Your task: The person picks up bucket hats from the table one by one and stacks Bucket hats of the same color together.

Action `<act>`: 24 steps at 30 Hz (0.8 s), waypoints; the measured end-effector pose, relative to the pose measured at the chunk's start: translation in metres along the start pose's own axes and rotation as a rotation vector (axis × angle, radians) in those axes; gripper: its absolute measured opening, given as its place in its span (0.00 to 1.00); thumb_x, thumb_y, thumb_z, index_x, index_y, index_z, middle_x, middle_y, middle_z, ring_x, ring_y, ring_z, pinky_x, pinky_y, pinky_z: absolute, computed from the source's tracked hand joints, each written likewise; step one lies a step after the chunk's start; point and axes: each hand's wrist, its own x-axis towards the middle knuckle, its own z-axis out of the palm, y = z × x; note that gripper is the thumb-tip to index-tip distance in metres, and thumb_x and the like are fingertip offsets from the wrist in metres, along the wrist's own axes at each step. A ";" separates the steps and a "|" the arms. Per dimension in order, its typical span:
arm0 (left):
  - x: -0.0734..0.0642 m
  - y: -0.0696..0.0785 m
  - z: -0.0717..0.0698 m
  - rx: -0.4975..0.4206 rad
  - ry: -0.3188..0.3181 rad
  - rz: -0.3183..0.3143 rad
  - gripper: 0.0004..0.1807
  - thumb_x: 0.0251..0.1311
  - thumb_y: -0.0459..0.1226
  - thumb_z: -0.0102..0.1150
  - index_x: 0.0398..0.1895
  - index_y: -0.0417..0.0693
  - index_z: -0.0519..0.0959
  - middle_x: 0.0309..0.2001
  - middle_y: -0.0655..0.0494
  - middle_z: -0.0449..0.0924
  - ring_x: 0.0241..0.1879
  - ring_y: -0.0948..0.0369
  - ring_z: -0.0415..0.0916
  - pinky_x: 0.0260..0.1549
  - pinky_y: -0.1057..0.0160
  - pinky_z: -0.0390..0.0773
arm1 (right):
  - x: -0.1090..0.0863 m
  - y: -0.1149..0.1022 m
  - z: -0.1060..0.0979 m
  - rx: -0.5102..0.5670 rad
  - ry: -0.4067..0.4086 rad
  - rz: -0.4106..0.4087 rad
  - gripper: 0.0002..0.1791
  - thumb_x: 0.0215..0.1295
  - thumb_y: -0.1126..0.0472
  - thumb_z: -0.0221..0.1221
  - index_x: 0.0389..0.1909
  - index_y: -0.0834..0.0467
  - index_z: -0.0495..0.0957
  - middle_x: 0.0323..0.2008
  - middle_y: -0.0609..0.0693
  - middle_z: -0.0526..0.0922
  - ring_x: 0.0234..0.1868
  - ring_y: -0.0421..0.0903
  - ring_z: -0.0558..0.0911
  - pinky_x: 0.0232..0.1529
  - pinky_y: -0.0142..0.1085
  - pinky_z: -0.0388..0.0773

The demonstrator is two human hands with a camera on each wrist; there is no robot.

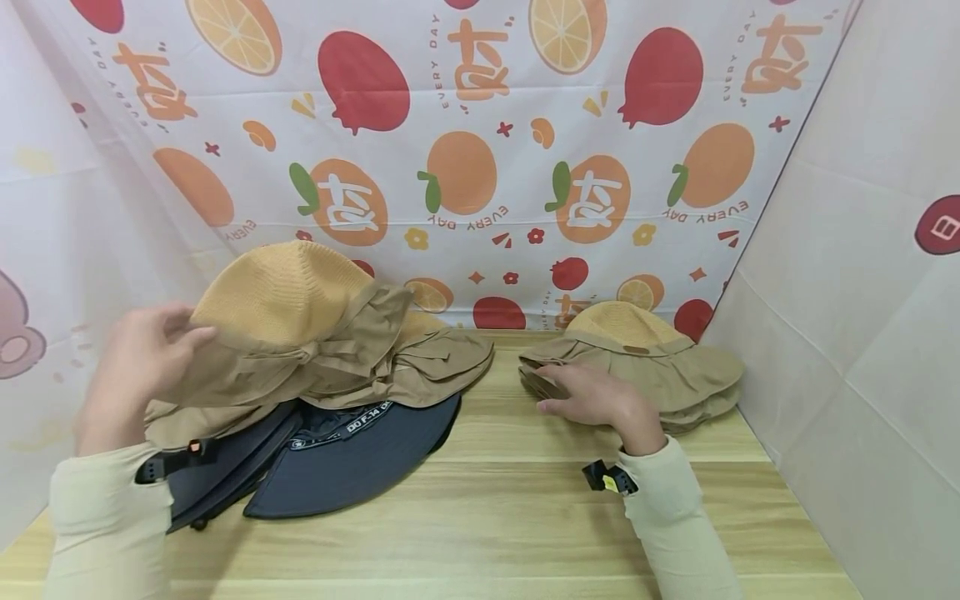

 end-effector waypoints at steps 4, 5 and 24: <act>-0.003 0.016 -0.003 -0.038 -0.019 0.016 0.14 0.69 0.36 0.64 0.52 0.36 0.83 0.44 0.35 0.86 0.34 0.64 0.73 0.31 0.71 0.66 | 0.000 0.000 0.000 0.004 -0.001 -0.002 0.32 0.76 0.51 0.59 0.74 0.64 0.68 0.72 0.62 0.73 0.74 0.61 0.71 0.72 0.57 0.69; -0.004 0.019 -0.004 -0.056 -0.028 0.022 0.14 0.69 0.36 0.64 0.52 0.35 0.83 0.44 0.35 0.86 0.33 0.68 0.72 0.31 0.74 0.67 | 0.000 0.000 0.000 0.005 -0.001 -0.003 0.32 0.76 0.51 0.59 0.74 0.64 0.68 0.72 0.62 0.73 0.74 0.61 0.71 0.72 0.57 0.69; -0.007 0.060 0.019 -0.151 0.009 0.281 0.05 0.60 0.26 0.70 0.37 0.38 0.84 0.27 0.48 0.81 0.23 0.69 0.64 0.23 0.73 0.63 | 0.001 0.000 0.001 -0.007 0.020 -0.017 0.32 0.76 0.52 0.59 0.73 0.65 0.69 0.71 0.63 0.74 0.73 0.62 0.72 0.71 0.57 0.69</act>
